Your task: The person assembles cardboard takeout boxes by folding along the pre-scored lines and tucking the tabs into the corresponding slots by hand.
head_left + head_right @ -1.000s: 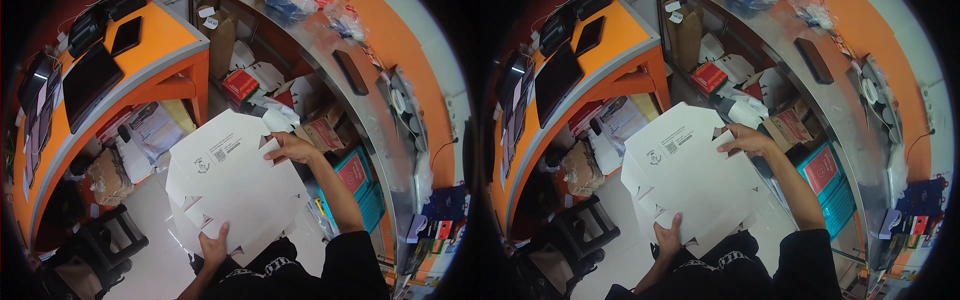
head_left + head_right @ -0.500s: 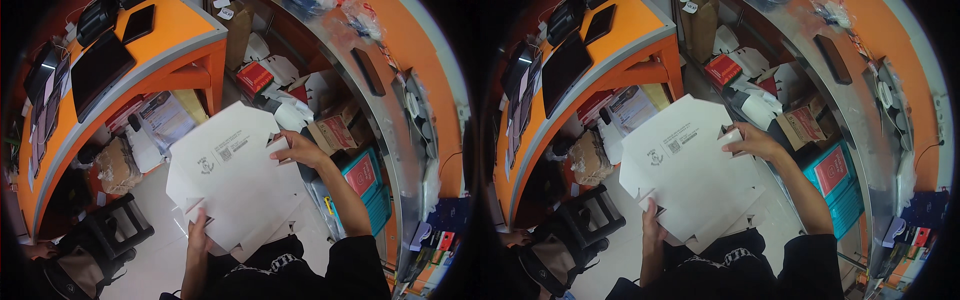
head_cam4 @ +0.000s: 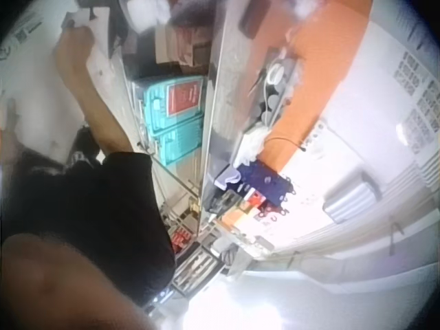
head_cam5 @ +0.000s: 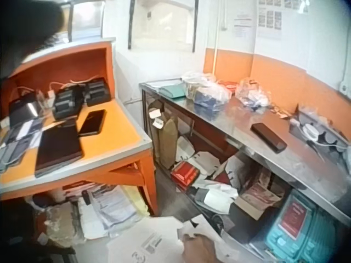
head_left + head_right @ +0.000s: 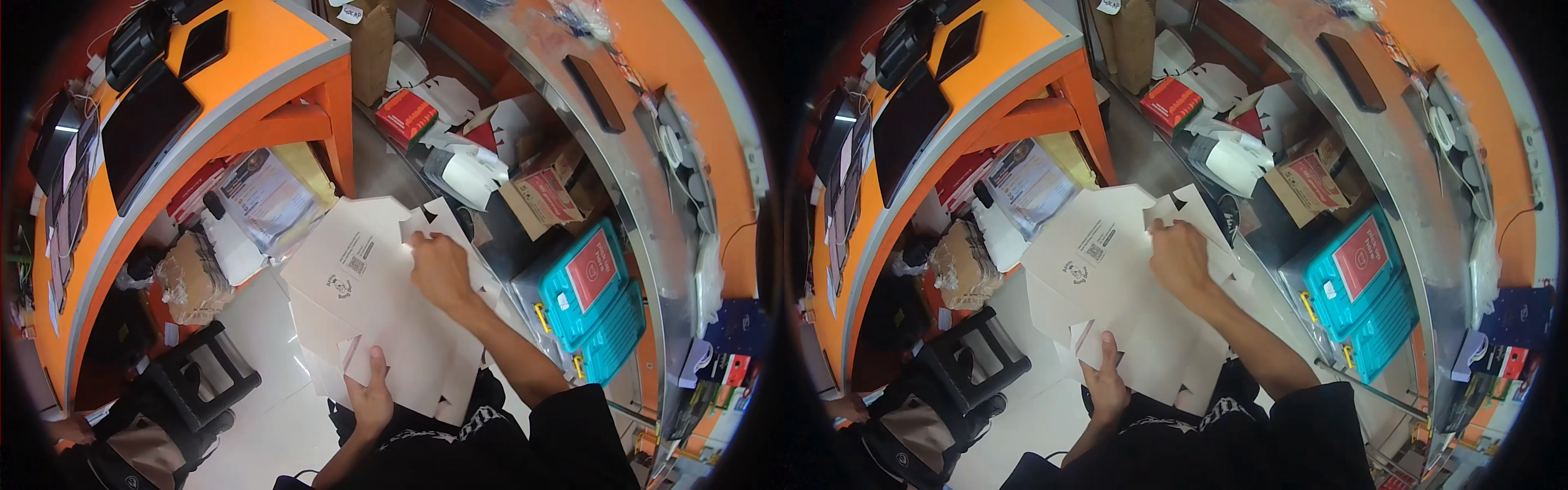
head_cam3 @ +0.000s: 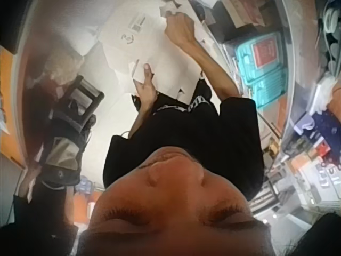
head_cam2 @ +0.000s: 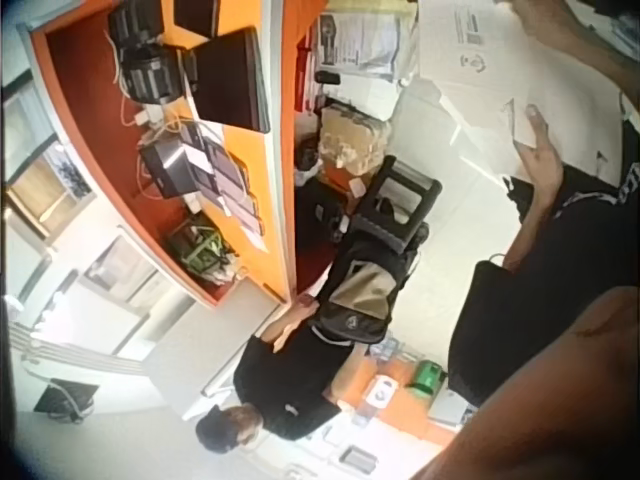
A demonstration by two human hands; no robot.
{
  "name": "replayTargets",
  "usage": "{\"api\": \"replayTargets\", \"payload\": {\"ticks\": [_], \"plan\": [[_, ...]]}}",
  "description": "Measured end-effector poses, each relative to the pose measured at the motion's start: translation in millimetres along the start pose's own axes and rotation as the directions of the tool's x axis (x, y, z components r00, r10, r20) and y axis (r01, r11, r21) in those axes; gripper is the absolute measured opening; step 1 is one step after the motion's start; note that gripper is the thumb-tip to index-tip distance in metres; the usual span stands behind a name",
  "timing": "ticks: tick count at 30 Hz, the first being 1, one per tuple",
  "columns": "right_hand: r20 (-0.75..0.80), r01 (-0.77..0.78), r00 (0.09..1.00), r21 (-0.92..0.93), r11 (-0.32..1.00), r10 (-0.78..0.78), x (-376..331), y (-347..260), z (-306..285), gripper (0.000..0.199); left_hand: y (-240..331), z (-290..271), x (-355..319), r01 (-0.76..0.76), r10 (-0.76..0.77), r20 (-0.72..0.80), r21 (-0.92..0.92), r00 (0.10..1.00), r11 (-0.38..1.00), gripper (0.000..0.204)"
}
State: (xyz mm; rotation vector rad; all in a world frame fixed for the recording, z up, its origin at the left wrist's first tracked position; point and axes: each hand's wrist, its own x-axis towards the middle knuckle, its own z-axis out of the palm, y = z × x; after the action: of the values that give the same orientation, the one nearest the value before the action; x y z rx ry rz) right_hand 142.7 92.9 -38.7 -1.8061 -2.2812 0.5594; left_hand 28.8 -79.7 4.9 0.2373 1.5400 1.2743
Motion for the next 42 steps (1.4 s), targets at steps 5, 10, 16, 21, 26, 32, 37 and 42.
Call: {"api": "replayTargets", "payload": {"ticks": [5, 10, 16, 21, 26, 32, 37, 42], "plan": [[-0.037, 0.22, 0.973, -0.132, 0.967, -0.226, -13.0, -13.8, 25.4, 0.017, -15.3, -11.1, 2.5, 0.066, -0.071, -0.028, -0.151, 0.997, 0.986, 0.063], [-0.144, 0.237, 0.937, -0.402, 0.884, -0.317, -18.8, -7.5, 45.3, 0.019, -18.4, -4.1, 5.9, 0.083, -0.103, -0.054, -0.297, 0.993, 0.951, 0.061], [-0.458, 0.224, 0.858, -0.074, 0.972, -0.233, -28.5, 44.1, -40.6, 0.043, -38.0, -52.4, 41.2, 0.132, -0.122, 0.051, -0.433, 0.991, 0.892, 0.047], [0.184, -0.374, 0.924, 0.61, 0.699, 0.334, -89.3, 150.2, -70.5, 0.05, -33.2, -45.7, 48.5, 0.103, -0.092, 0.046, -0.412, 0.995, 0.905, 0.045], [0.372, -0.344, 0.917, 0.547, 0.764, 0.146, -92.3, 138.3, -76.8, 0.053, -31.2, -49.1, 54.4, 0.091, -0.017, 0.175, -0.423, 0.984, 0.902, 0.048], [0.611, -0.559, 0.789, 0.676, 0.481, 0.059, -70.7, 152.6, -93.8, 0.059, -23.0, -38.0, 55.9, 0.093, 0.06, 0.305, -0.464, 0.95, 0.881, 0.048], [0.584, -0.394, 0.794, 0.285, 0.874, 0.168, -65.8, 129.9, -91.6, 0.049, -22.8, -32.6, 54.8, 0.085, 0.042, 0.257, -0.461, 0.965, 0.883, 0.044], [0.494, -0.307, 0.847, 0.156, 0.939, 0.195, -81.2, 108.5, -69.5, 0.046, -20.9, -28.2, 42.4, 0.209, -0.133, 0.215, -0.385, 0.968, 0.899, 0.059]]}}
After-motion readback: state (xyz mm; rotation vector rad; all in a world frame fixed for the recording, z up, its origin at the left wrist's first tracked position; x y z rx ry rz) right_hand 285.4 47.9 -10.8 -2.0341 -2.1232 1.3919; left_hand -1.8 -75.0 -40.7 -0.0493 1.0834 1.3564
